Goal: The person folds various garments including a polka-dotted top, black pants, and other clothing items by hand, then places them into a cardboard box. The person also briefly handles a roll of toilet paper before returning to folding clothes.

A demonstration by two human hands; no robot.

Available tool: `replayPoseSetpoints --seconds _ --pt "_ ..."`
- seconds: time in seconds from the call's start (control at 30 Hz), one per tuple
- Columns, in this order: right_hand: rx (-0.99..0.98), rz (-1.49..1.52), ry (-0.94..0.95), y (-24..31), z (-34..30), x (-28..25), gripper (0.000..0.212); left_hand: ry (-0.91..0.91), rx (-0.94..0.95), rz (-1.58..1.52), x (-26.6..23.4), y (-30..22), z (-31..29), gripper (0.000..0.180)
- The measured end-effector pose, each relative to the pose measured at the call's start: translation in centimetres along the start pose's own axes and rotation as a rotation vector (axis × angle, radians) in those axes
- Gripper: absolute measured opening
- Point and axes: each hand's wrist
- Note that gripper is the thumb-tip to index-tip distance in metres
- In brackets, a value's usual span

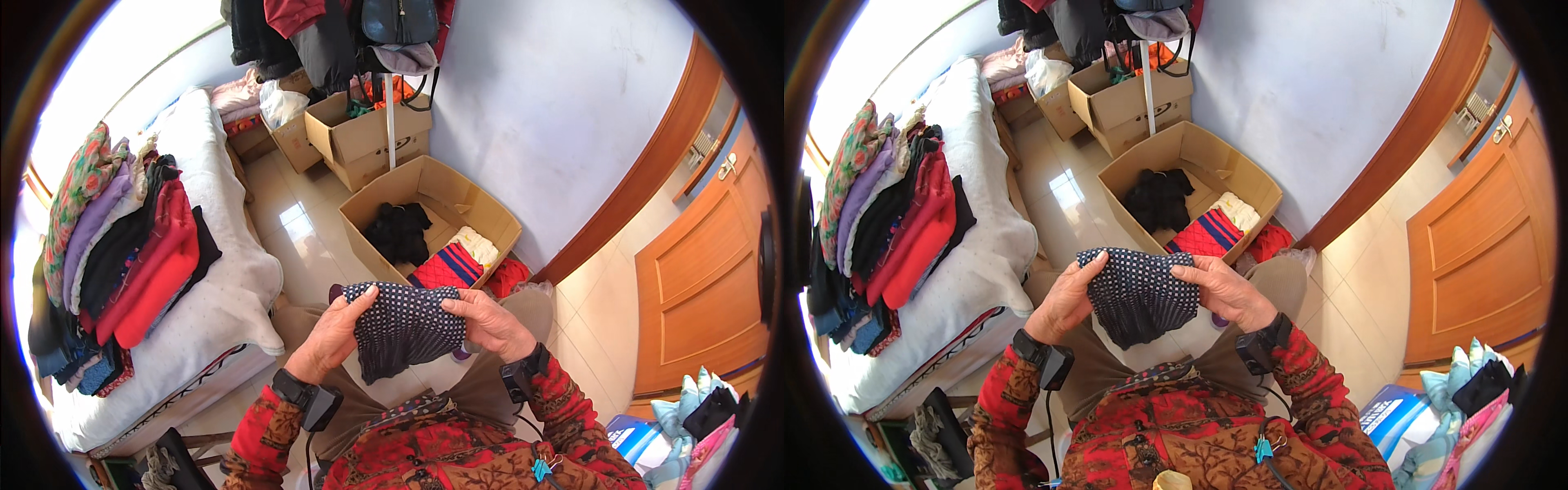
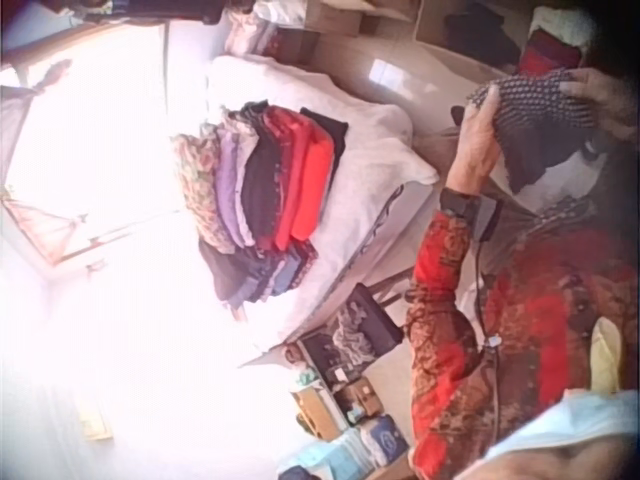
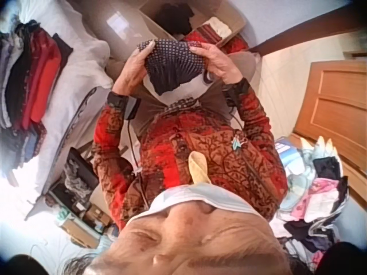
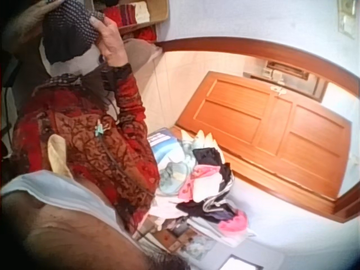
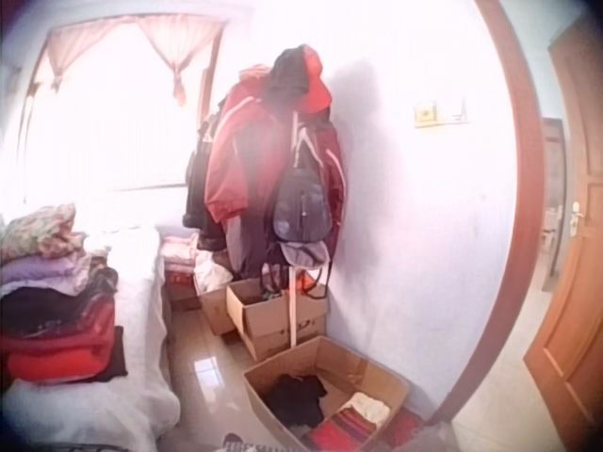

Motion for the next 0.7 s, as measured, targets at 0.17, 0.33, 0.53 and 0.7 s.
replayPoseSetpoints --seconds 0.17,0.33,0.53,0.7 --pt "-0.127 0.15 -0.049 0.3 0.7 -0.5 0.018 -0.043 0.001 -0.069 -0.4 -0.2 -0.1 0.028" --pt "-0.096 0.237 0.028 -0.6 0.1 -0.1 0.033 -0.031 -0.014 -0.138 -0.4 -0.2 0.0 0.031" --pt "-0.108 0.14 0.057 -1.3 -0.4 0.4 0.037 -0.023 -0.007 -0.152 0.1 -0.3 0.5 0.032" --pt "-0.249 0.095 0.036 -1.5 0.0 -1.1 0.024 -0.055 -0.039 -0.14 0.0 -0.1 0.8 0.033"
Point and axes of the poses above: each hand's wrist, its own z-axis towards the middle knuckle, its own x-axis out of the palm, y = z × x, and after that the axes turned 3 degrees about x, right-handed
